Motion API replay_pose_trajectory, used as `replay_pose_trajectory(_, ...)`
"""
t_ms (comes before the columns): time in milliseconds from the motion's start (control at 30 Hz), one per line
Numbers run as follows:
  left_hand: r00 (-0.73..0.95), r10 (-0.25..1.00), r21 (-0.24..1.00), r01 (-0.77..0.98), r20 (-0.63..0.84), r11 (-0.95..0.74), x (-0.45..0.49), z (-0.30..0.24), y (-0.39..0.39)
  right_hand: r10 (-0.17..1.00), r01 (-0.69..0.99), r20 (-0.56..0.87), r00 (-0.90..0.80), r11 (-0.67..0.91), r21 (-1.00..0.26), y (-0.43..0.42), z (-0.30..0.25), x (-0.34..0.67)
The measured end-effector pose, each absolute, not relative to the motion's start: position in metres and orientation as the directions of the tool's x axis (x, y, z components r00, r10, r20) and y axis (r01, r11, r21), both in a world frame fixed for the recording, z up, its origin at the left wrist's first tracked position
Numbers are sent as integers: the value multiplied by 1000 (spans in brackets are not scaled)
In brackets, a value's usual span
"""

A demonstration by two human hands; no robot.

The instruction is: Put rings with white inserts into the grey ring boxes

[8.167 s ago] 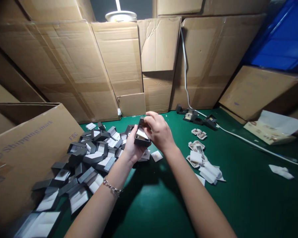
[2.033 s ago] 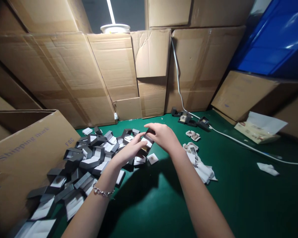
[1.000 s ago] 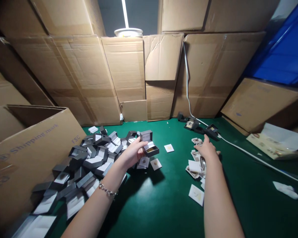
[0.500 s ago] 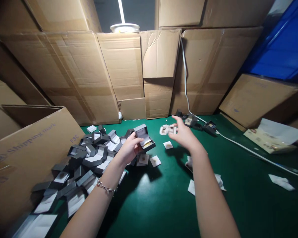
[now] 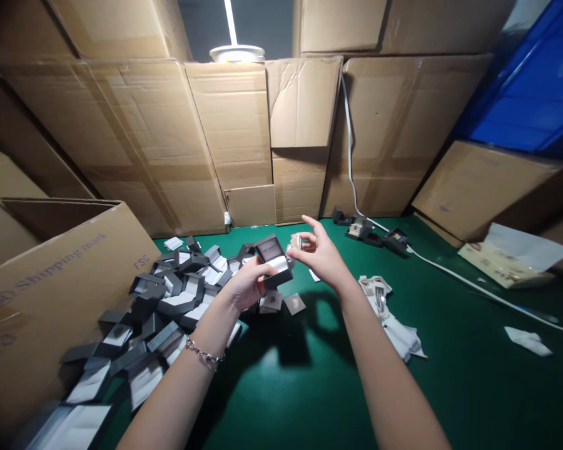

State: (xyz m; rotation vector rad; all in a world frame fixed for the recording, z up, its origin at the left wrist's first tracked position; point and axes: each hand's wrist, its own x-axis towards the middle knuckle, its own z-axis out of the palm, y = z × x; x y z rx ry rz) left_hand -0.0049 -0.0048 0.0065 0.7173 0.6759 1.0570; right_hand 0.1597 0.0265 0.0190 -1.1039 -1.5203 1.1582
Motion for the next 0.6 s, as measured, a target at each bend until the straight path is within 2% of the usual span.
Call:
replay_pose_trajectory(133, 320, 926, 757, -548, -202, 355, -7, 12, -6, 986, -47, 70, -153, 64, -997, 28, 22, 153)
replay_pose_trajectory(233, 331, 919, 733, -568, -215, 376, -7, 13, -7, 976, -98, 54, -212, 34, -995, 30, 18, 152)
replay_pose_trajectory(400, 323, 906, 667, -616, -273, 420, -8, 15, -9, 945, -239, 63, -322, -17, -971, 27, 15, 156)
replay_pose_trajectory(600, 323, 900, 629, -644, -294, 437, -8, 18, -8, 939, -330, 86, -334, -31, -943, 27, 16, 157)
